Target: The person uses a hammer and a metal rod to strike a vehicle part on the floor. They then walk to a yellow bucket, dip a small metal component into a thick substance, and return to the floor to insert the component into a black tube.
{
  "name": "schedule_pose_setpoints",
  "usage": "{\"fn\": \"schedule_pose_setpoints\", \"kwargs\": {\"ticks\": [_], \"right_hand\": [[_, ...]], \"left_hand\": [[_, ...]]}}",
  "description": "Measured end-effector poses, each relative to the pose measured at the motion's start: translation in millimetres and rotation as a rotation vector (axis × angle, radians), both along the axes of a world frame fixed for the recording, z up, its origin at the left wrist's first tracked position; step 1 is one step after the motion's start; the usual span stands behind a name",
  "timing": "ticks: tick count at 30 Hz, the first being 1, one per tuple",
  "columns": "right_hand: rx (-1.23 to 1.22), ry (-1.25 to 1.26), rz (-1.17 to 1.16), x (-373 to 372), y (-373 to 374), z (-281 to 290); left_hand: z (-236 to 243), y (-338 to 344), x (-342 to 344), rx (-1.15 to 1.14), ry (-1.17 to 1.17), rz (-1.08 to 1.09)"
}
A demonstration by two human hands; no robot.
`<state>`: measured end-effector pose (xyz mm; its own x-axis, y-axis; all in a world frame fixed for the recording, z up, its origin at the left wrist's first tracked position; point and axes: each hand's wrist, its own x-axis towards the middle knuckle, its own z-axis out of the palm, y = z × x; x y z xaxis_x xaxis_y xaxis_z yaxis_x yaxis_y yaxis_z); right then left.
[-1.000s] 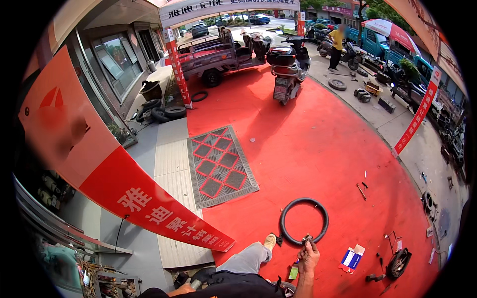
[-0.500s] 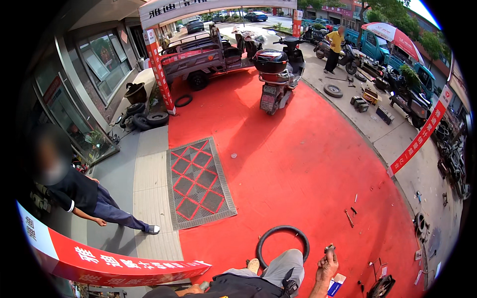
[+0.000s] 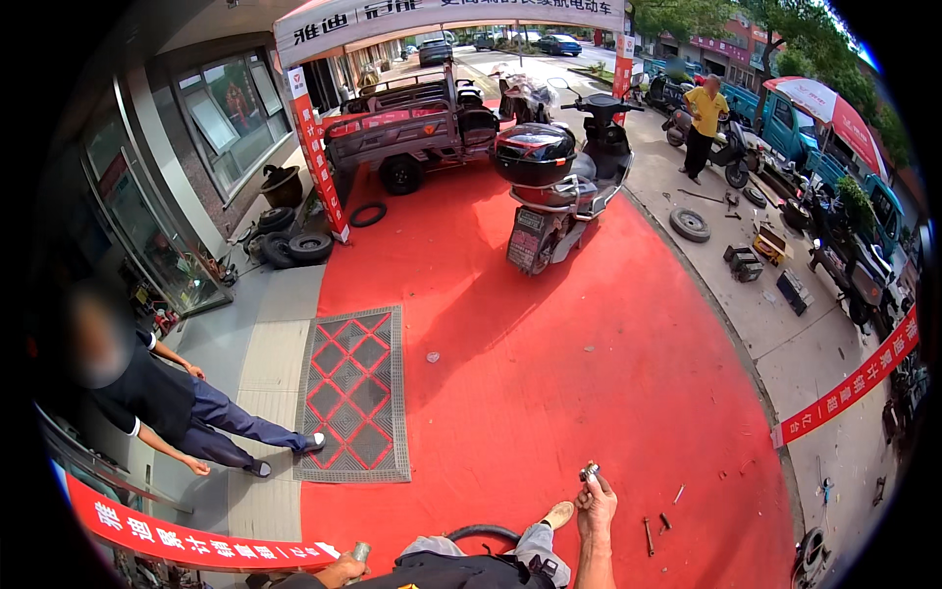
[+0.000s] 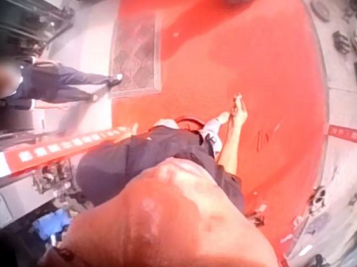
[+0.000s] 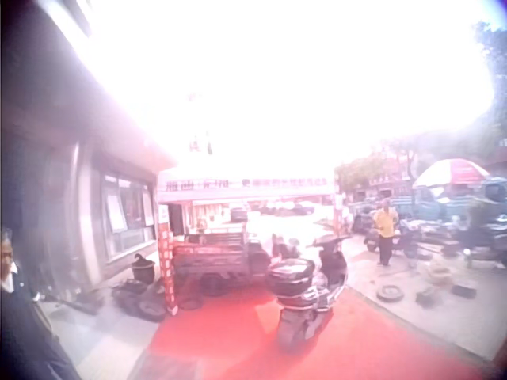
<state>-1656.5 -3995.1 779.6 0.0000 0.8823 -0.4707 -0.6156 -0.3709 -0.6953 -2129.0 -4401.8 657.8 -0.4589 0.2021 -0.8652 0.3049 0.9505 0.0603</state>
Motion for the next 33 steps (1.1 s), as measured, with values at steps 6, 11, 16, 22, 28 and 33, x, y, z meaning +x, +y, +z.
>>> {"fn": "schedule_pose_setpoints", "kwargs": {"ticks": [6, 11, 16, 22, 28, 33], "right_hand": [[0.036, -0.138, 0.017, 120, 214, 47], [0.036, -0.199, -0.029, 188, 369, 46], [-0.009, -0.23, -0.307, 299, 487, 30], [-0.017, -0.125, -0.681, 397, 630, 17], [-0.017, -0.119, -0.803, 480, 797, 10], [-0.01, -0.089, -0.813, 593, 974, -16]], "left_hand": [[44, 259, 131, 0.212, -0.048, 0.25], [72, 447, 205, 0.253, 0.061, 0.18], [-36, 685, 219, 0.253, 0.02, 0.071], [-1, 1115, 274, 0.473, -0.064, -0.183], [153, 1549, 386, 1.124, -0.394, -0.175], [262, 1774, 536, 1.373, -0.36, -0.299]]}}
